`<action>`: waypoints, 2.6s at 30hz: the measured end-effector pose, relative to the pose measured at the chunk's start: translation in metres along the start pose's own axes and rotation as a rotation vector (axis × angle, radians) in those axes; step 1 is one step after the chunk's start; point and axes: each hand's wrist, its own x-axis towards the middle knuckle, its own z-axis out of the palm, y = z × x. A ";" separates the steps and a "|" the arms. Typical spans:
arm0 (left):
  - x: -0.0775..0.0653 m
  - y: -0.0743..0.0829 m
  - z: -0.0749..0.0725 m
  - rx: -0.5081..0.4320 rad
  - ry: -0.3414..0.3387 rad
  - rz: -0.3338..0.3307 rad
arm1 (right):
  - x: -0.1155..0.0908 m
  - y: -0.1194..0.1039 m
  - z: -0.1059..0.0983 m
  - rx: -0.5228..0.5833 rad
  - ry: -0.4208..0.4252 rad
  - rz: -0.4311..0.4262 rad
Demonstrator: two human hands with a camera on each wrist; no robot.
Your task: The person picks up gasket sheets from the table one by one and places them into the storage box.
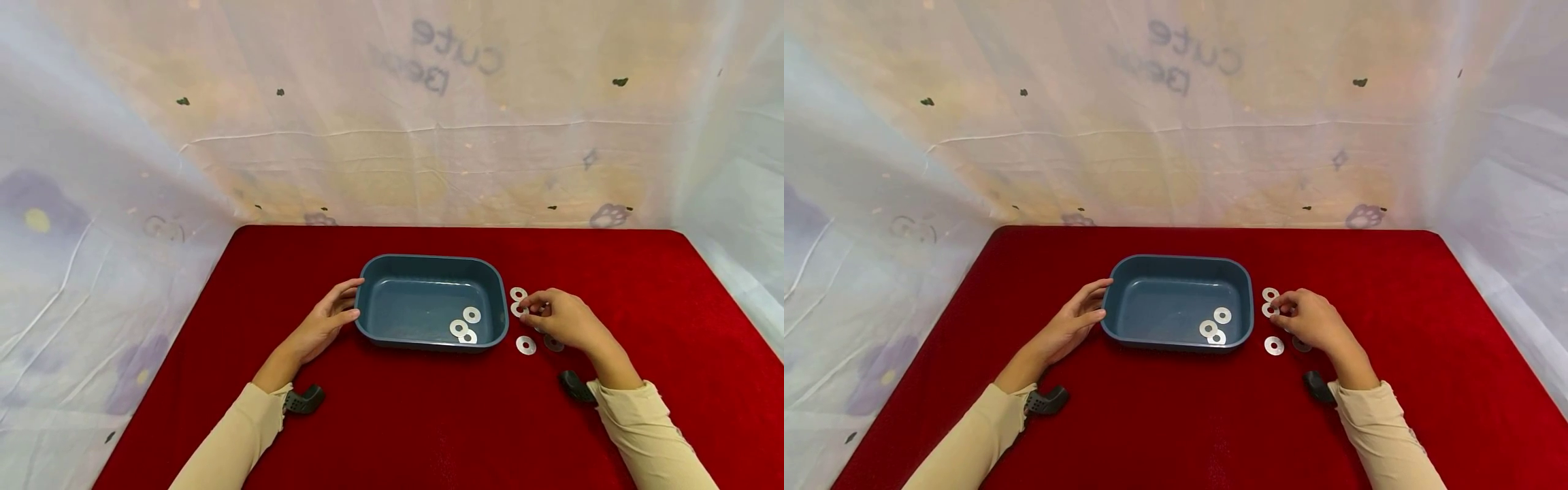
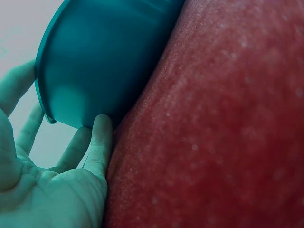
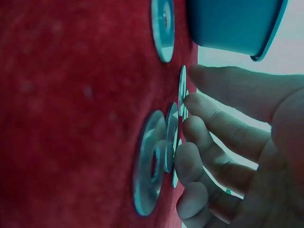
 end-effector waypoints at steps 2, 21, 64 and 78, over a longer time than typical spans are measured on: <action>0.000 0.000 0.000 -0.002 0.001 -0.001 | 0.000 0.000 0.000 -0.008 0.008 -0.004; 0.000 0.002 0.001 -0.008 -0.003 0.000 | 0.003 0.001 0.004 -0.067 0.024 0.020; -0.001 0.001 0.001 -0.008 0.002 -0.001 | 0.002 0.001 0.006 0.009 -0.027 -0.092; 0.000 0.001 0.001 -0.005 0.001 -0.001 | 0.001 0.000 0.005 0.016 -0.012 -0.063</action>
